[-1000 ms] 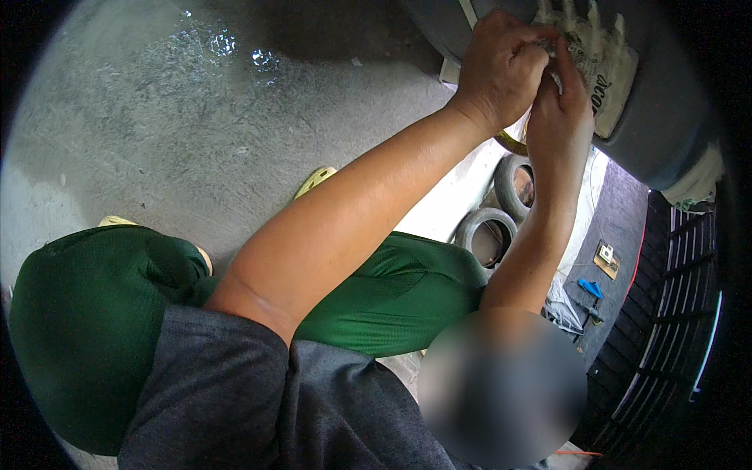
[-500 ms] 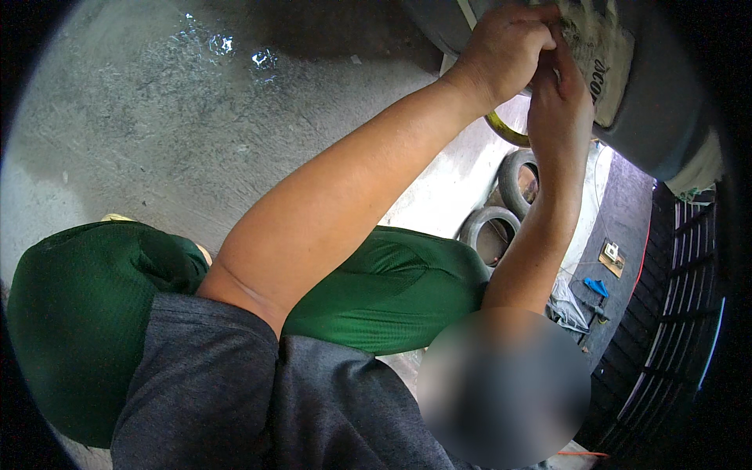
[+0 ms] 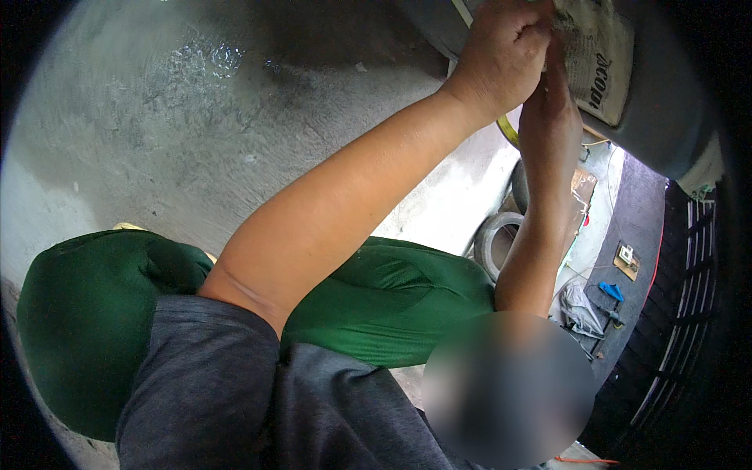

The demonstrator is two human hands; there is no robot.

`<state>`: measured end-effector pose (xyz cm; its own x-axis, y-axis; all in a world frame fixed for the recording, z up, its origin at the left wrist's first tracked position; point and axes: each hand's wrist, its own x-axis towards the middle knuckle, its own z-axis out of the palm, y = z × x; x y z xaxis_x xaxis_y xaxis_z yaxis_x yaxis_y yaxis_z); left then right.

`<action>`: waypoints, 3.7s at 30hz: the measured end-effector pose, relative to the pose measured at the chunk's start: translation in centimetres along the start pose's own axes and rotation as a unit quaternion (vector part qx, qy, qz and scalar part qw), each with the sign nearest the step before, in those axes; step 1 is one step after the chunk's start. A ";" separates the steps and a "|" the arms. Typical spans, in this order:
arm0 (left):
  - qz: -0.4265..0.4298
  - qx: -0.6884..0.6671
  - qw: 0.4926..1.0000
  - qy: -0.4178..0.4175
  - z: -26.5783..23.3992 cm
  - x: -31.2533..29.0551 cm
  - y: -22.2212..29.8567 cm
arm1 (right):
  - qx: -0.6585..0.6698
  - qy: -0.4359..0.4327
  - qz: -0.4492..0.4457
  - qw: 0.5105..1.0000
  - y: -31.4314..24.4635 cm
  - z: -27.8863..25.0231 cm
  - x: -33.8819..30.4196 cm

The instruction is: The person crouches by a car bumper and repeatedly applies strips of masking tape to secure newspaper pieces over the bumper surface. The hands tear tape from a roll and press it onto the paper and bumper repeatedly.

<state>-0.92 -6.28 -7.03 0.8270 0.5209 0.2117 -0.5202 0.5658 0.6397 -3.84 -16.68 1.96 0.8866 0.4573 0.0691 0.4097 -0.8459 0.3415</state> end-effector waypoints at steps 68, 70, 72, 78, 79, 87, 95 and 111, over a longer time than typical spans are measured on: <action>-0.272 0.326 0.863 -0.273 -15.0 -4.3 4.5 | 0.602 -0.404 0.108 0.680 -5.3 5.2 -2.2; -0.264 0.320 0.883 -0.220 -16.3 -5.5 4.5 | 0.577 -0.424 0.089 0.693 -6.4 6.3 -1.6; -0.284 0.316 0.885 -0.189 -17.9 -6.5 4.5 | 0.575 -0.429 0.073 0.693 -7.7 7.0 -1.5; -0.270 0.318 0.905 -0.077 -19.5 -8.6 5.9 | 0.517 -0.460 -0.010 0.722 -10.7 7.2 0.3; -0.259 0.323 0.908 -0.066 -19.7 -8.8 6.1 | 0.511 -0.456 -0.019 0.729 -11.0 7.1 0.6; -0.269 0.344 0.896 -0.084 -18.6 -6.9 8.6 | 0.420 -0.332 -0.159 0.830 -10.2 6.5 0.4; -0.193 0.381 0.875 -0.228 -12.9 -5.1 7.2 | 0.479 -0.333 0.009 0.812 -4.3 4.0 -2.2; -0.222 0.157 0.944 -0.185 -2.7 -4.7 4.5 | 0.335 -0.264 0.131 0.895 3.8 4.3 -6.9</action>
<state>-7.76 -4.42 -7.15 0.9969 -0.0149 0.0769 -0.0632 0.4280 0.9016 -7.48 -24.18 -1.27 0.8760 0.1762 -0.4489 0.0532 -0.9605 -0.2730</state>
